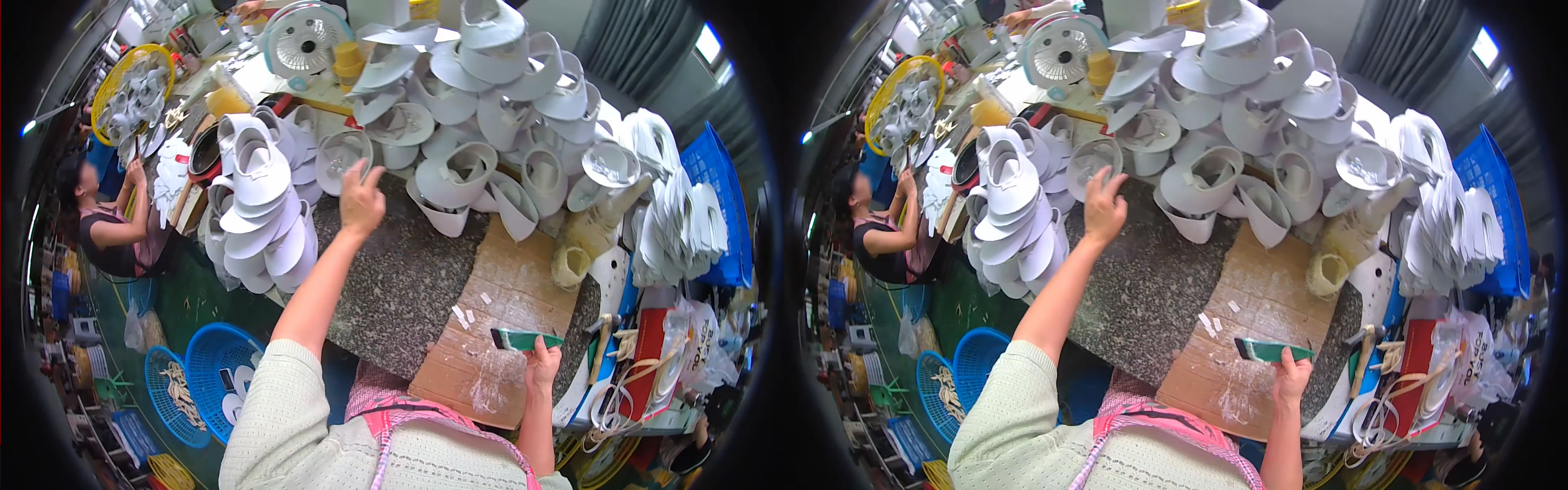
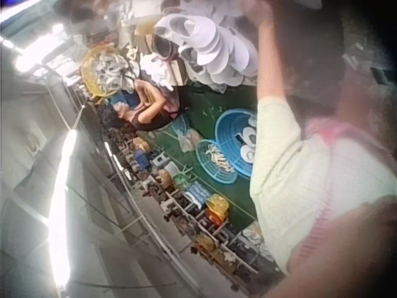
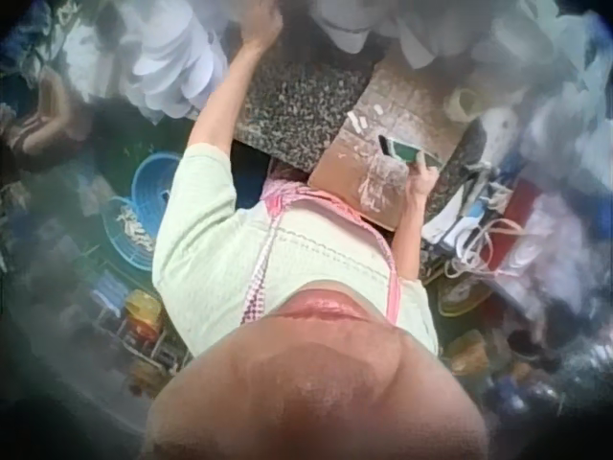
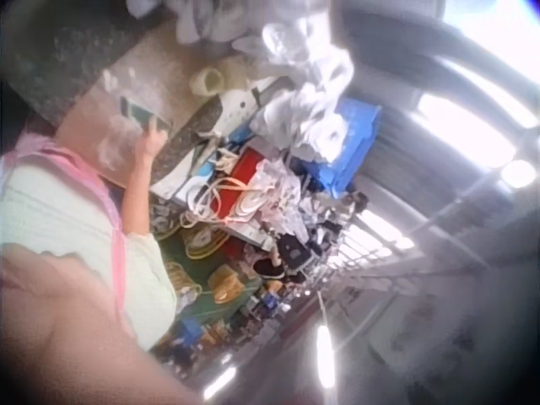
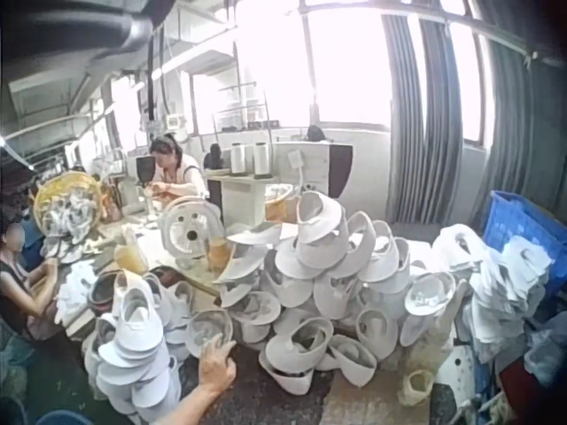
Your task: The person applies adhesive to white shoe uppers by hand, using a brush to spread glue from an adhesive jar onto the components.
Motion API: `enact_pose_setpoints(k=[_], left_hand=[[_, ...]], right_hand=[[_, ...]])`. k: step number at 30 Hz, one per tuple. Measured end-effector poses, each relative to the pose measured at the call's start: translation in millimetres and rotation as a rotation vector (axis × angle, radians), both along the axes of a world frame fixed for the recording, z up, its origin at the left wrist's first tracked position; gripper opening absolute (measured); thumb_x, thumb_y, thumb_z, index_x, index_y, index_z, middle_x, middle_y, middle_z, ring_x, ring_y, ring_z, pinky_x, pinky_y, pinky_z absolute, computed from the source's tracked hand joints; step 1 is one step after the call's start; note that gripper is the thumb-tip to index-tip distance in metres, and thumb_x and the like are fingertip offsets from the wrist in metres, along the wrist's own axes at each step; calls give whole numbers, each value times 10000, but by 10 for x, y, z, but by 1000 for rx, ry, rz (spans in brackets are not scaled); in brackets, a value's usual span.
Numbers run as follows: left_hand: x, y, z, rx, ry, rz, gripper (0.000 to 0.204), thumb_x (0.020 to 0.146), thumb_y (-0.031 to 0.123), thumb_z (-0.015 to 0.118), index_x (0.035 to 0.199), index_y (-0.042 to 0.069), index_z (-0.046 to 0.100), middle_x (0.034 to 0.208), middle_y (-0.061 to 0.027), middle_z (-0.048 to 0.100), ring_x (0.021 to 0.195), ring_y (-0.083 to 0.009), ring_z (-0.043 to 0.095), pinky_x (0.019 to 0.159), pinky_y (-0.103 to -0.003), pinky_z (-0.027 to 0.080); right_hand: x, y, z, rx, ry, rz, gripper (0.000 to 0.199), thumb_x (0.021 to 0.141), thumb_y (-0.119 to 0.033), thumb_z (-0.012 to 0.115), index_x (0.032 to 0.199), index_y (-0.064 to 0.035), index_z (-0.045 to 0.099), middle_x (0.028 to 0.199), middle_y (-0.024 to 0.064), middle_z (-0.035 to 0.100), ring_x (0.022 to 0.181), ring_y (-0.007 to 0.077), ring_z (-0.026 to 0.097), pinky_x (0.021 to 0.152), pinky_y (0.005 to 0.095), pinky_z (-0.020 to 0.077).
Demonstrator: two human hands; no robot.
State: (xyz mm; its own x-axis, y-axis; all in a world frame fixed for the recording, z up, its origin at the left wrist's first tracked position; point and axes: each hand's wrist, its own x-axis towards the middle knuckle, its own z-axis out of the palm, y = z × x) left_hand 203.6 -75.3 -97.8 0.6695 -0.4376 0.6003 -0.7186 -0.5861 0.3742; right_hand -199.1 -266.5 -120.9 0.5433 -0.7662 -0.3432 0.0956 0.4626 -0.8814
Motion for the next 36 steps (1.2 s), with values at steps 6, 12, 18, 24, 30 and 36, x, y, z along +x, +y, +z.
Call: enact_pose_setpoints(k=[6,12,18,24,30,36], left_hand=[[1048,545,-589,-141,375,609,561,667,210,636,1150,-6,452,1184,-231,428,1094,-381,407,934,-423,323],[1033,546,-736,-158,793,575,576,572,341,725,1039,56,547,1090,-211,525,1060,-361,450,908,-433,336],[223,244,-145,-140,-194,297,210,575,39,632,753,76,526,1150,-169,426,1051,-359,407,872,-439,338],[-624,103,-555,313,-6,-87,438,607,49,595,1030,62,481,1247,-168,344,1091,-352,383,842,-414,371],[-671,231,-385,-402,614,-69,434,621,139,716,971,53,474,1214,-165,330,1046,-298,458,792,-366,447],[-527,180,-557,-561,738,-219,368,614,141,761,898,56,543,1076,-89,435,783,-143,541,694,-267,463]], right_hand=[[206,131,15,-53,52,71,53,787,-77,609,781,-32,583,739,36,598,626,123,558,556,246,438],[318,236,142,-123,98,116,67,783,-94,610,772,-40,570,719,37,600,595,126,566,512,250,445],[417,309,124,-129,79,163,104,763,-108,631,782,-30,566,722,37,593,599,133,560,517,264,443],[565,422,169,-146,94,166,132,730,-114,645,801,-19,588,713,21,578,638,116,544,547,248,427],[338,339,146,-115,114,163,110,756,-116,641,788,-20,596,710,18,590,614,98,527,563,233,411],[265,337,92,-118,126,169,97,765,-104,636,791,-21,594,709,19,594,607,91,525,560,229,406]])
